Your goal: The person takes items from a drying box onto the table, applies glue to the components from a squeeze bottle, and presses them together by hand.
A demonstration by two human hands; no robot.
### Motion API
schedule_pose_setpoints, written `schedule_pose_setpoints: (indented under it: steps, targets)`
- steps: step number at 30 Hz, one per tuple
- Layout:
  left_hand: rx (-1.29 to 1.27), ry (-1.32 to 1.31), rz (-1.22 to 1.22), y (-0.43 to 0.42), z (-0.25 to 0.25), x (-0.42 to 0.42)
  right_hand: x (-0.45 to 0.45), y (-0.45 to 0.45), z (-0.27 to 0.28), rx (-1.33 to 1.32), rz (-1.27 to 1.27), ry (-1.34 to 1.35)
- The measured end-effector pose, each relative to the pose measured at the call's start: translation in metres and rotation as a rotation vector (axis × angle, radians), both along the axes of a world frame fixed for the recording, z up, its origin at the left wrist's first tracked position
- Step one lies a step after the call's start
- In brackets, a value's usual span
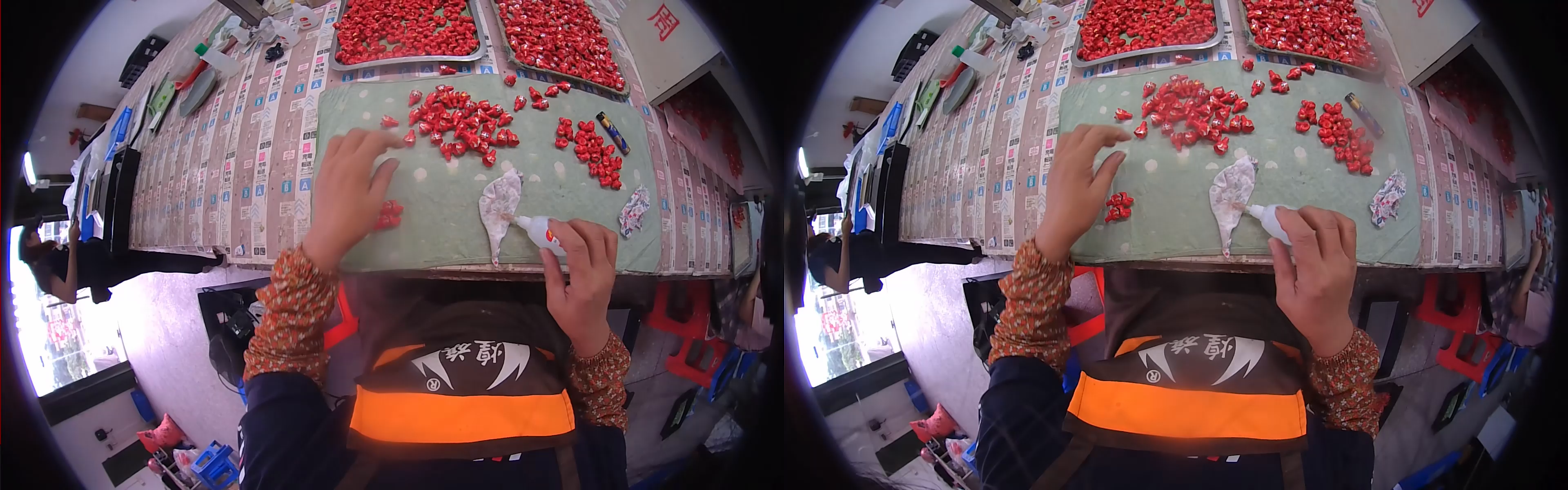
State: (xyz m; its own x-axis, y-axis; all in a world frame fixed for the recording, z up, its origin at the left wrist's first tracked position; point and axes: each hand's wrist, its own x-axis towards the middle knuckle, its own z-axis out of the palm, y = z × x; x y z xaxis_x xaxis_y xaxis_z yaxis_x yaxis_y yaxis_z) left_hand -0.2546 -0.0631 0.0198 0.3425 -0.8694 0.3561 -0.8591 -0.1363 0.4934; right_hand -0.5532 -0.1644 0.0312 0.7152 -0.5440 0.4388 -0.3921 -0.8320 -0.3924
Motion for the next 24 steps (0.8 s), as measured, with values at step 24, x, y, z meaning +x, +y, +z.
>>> schedule_pose_setpoints:
  steps: [24]
  targets:
    - [0.027,1.414,-0.284,0.003,0.009,-0.044,-0.012,-0.008,-0.017,0.619,0.015,-0.297]
